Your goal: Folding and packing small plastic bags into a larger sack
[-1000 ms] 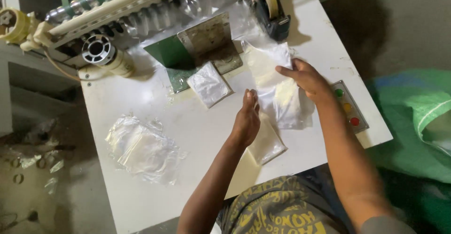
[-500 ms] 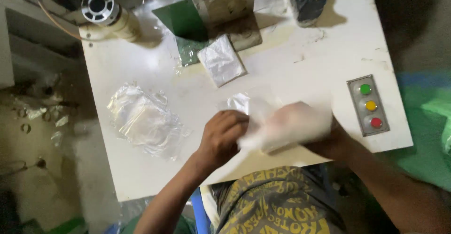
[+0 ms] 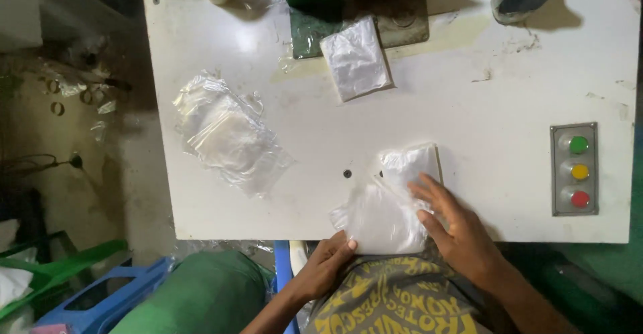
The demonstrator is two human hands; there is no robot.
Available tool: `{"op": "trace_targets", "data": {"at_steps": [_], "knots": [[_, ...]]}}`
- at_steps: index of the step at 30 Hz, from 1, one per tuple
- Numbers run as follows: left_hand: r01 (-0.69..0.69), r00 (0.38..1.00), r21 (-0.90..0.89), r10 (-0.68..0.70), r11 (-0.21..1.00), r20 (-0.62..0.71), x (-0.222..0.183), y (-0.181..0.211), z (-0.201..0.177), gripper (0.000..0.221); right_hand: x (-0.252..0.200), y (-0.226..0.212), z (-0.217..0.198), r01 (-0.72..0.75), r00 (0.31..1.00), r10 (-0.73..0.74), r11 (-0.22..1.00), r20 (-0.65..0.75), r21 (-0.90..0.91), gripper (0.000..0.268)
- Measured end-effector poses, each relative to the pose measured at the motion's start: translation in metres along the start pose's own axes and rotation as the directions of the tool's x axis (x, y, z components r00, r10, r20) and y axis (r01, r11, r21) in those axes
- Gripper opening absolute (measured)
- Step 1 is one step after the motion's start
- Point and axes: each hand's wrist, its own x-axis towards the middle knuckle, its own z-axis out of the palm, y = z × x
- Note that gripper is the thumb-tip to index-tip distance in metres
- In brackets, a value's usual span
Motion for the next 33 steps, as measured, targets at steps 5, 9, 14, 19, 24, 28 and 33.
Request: {"op": "trace_targets", "data": {"at_steps": [5, 9, 14, 19, 24, 28, 33], "knots": [[0.103, 0.986, -0.123, -0.085, 0.987, 0.146, -0.006, -0.021, -0.009, 0.041, 0.003, -0.016, 0.006, 0.366, 0.719, -0.076, 0.886, 0.691, -0.283, 0.069], [-0.352, 0.918, -0.082, 0.326, 0.933, -0.226, 0.007, -0.034, -0.018, 0.046, 0.017, -0.023, 0.005, -0.029, 0.689, 0.198, 0.969, 0.697, -0.247, 0.087], [-0.222, 0.962, -0.107, 0.200, 0.969, -0.184, 0.028, -0.025, -0.008, 0.024, 0.045, 0.011, 0.010, -0.401, 0.734, 0.316, 0.916, 0.601, 0.007, 0.090], [-0.355, 0.829, 0.080, 0.354, 0.931, -0.433, 0.059, 0.008, -0.020, 0.024, 0.060, 0.034, 0.036, -0.124, 0.972, 0.018, 0.887, 0.235, 0.444, 0.066], [-0.528, 0.537, 0.429, 0.680, 0.733, -0.500, 0.053, 0.050, -0.011, 0.068, 0.055, 0.005, 0.050, 0.296, 0.932, -0.174, 0.872, -0.318, 0.390, 0.027], [-0.506, 0.827, -0.498, 0.234, 0.704, -0.511, 0.092, 0.010, 0.010, 0.082, 0.060, 0.015, 0.055, 0.511, 0.836, -0.357, 0.782, -0.416, 0.356, 0.031], [-0.675, 0.737, -0.674, 0.280, 0.300, -0.615, 0.099, 0.025, 0.008, 0.053, 0.065, -0.018, 0.075, 0.734, 0.678, -0.668, 0.639, -0.308, 0.231, 0.075]]}}
